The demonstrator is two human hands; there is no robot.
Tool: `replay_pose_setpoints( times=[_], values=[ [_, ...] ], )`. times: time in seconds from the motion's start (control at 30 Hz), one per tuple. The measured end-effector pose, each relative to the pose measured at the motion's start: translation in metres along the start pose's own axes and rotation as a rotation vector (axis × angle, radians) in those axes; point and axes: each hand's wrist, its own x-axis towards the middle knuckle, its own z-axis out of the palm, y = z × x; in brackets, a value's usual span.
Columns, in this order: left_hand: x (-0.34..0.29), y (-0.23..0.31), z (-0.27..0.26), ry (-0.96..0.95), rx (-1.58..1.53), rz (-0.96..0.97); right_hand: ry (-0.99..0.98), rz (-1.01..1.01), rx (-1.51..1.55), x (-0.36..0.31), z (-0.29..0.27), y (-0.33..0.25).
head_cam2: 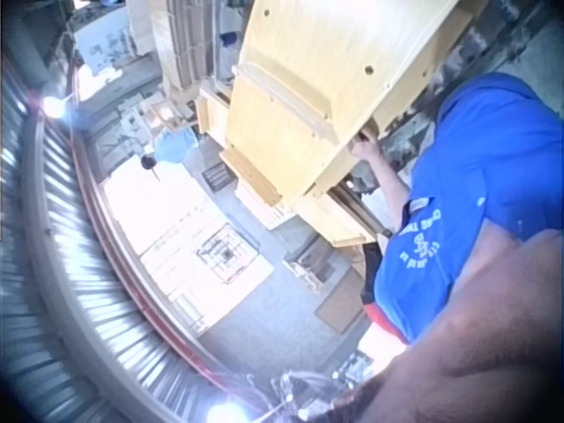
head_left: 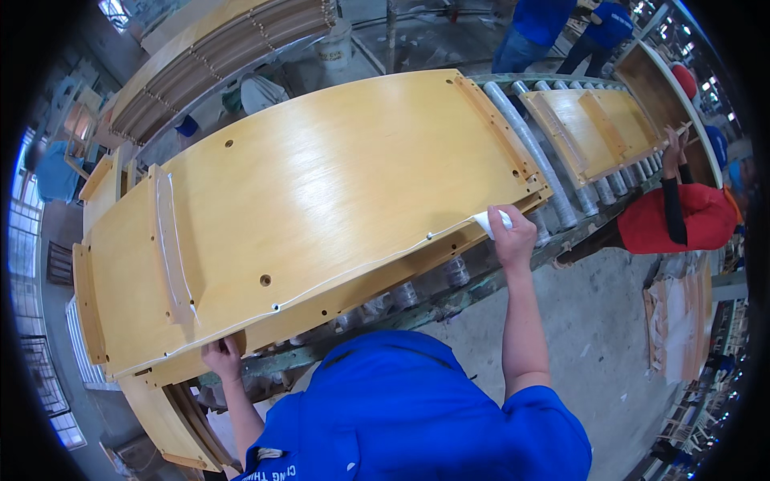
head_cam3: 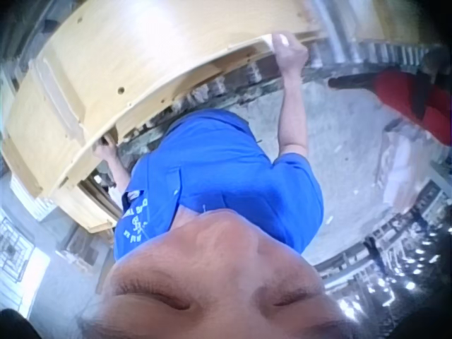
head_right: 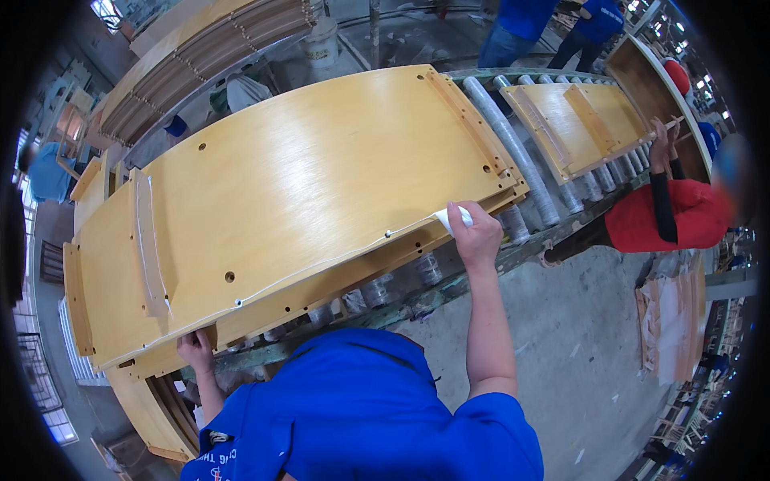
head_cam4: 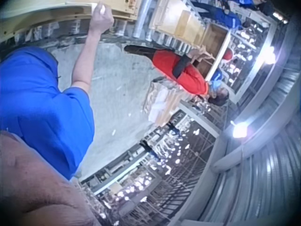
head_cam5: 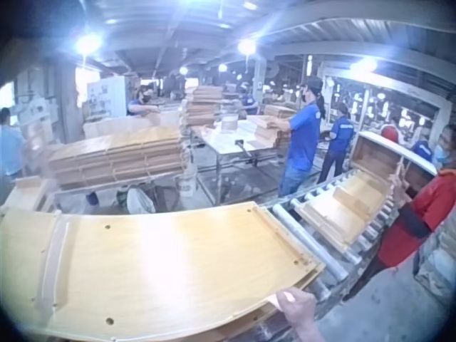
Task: The person wipes the surface of large yellow wooden panels with a white cloth. They move along a roller conveyor, wiping multiple panels one at a time in a factory setting.
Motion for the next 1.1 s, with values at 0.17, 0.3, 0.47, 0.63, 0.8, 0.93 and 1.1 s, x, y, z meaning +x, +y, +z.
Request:
replay_pose_setpoints(
  times=[0.17, 0.3, 0.47, 0.63, 0.8, 0.93, 1.1],
  values=[
    [0.001, 0.000, -0.002, -0.030, 0.037, -0.045, 0.067, 0.037, -0.107, 0.021, -0.015, 0.036],
    [0.003, 0.005, -0.002, 0.018, 0.045, 0.011, 0.144, 0.077, -0.195, 0.039, -0.025, 0.062],
    [0.009, 0.014, -0.004, 0.001, 0.091, 0.042, 0.202, 0.156, -0.277, 0.060, -0.041, 0.096],
    [0.011, 0.017, -0.009, -0.054, 0.104, -0.016, 0.172, 0.195, -0.302, 0.069, -0.047, 0.108],
    [0.012, 0.020, -0.005, -0.011, 0.097, 0.020, 0.143, 0.188, -0.327, 0.070, -0.046, 0.113],
    [0.010, 0.017, -0.005, 0.010, 0.084, 0.050, 0.133, 0.194, -0.366, 0.072, -0.045, 0.116],
    [0.004, 0.011, -0.003, 0.010, 0.068, 0.017, 0.129, 0.207, -0.338, 0.080, -0.045, 0.125]
  ],
)
